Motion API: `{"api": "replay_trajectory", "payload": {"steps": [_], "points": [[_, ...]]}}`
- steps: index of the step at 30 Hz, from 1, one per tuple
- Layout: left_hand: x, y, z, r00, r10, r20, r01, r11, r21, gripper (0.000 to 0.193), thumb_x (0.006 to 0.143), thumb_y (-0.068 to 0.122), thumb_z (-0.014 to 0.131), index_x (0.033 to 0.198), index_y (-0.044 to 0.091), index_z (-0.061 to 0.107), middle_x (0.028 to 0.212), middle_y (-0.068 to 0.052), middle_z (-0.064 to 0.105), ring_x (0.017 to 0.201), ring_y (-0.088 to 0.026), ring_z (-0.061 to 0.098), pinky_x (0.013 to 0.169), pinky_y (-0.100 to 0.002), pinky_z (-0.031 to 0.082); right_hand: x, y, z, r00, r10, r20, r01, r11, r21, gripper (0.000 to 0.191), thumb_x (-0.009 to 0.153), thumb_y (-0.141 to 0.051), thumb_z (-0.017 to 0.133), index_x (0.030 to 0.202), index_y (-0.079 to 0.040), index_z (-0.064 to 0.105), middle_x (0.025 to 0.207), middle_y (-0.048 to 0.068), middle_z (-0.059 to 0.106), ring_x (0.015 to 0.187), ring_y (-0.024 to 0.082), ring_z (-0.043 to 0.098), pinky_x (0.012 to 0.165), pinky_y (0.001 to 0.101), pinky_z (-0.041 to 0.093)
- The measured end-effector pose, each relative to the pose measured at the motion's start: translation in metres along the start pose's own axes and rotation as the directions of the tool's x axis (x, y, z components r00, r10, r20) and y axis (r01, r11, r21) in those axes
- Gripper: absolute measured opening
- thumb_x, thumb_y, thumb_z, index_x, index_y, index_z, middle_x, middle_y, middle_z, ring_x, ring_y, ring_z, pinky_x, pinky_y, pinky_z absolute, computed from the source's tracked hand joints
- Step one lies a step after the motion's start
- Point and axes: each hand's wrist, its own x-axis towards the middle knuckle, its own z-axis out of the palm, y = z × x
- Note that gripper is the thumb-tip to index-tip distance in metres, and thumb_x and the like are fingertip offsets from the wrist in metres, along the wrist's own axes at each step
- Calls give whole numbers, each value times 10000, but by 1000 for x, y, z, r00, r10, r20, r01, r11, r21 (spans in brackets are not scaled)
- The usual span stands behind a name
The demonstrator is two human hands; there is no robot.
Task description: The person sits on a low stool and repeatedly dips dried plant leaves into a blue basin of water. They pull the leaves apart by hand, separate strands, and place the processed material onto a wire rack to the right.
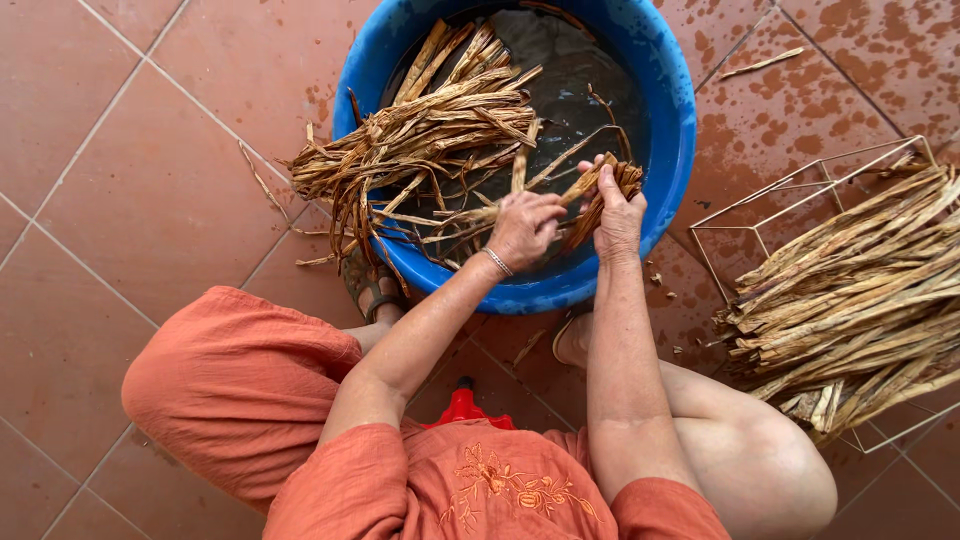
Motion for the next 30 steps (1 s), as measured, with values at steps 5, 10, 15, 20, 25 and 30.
{"api": "replay_trajectory", "payload": {"steps": [5,10,15,20,25,30], "points": [[13,36,-5,993,-110,40,117,964,-240,189,896,173,681,1073,107,669,1045,-65,749,990,-236,706,955,-415,506,-9,-34,6,986,-137,95,134,990,37,192,968,-67,738,1144,8,718,1072,111,763,872,173,744,777,309,612],[60,52,-11,981,-189,51,189,852,-488,271,969,221,647,1193,74,612,1031,-147,739,951,-299,734,847,-422,576,-23,-63,17,947,-175,270,173,984,29,279,983,-33,724,1255,27,710,1173,107,735,1057,169,700,959,297,567],[79,69,-23,996,-86,-37,75,966,-248,236,1001,236,570,1138,87,691,974,-176,747,935,-372,707,820,-477,548,-38,-82,30,931,-162,326,144,986,79,242,1026,-118,629,1209,16,712,1237,107,743,1130,185,707,990,330,594],[83,81,-26,975,-190,118,195,981,-26,313,1032,316,485,1056,62,667,964,-189,739,941,-384,711,857,-499,548,-31,-72,33,945,-139,296,97,983,153,178,1031,-113,643,1082,39,722,1090,174,763,994,235,738,915,357,626],[88,84,-18,964,-231,132,208,964,163,347,944,331,492,1019,43,669,957,-203,737,910,-390,710,848,-518,543,-14,-43,37,980,-173,101,145,961,237,112,983,-68,686,923,27,695,879,152,737,802,243,734,754,364,626],[84,81,-2,929,-273,249,235,956,173,351,934,320,474,987,37,673,932,-207,749,915,-374,727,874,-506,551,-2,-36,24,978,-210,-16,209,958,195,104,975,-35,656,882,11,665,829,138,716,730,236,719,712,365,624]]}}
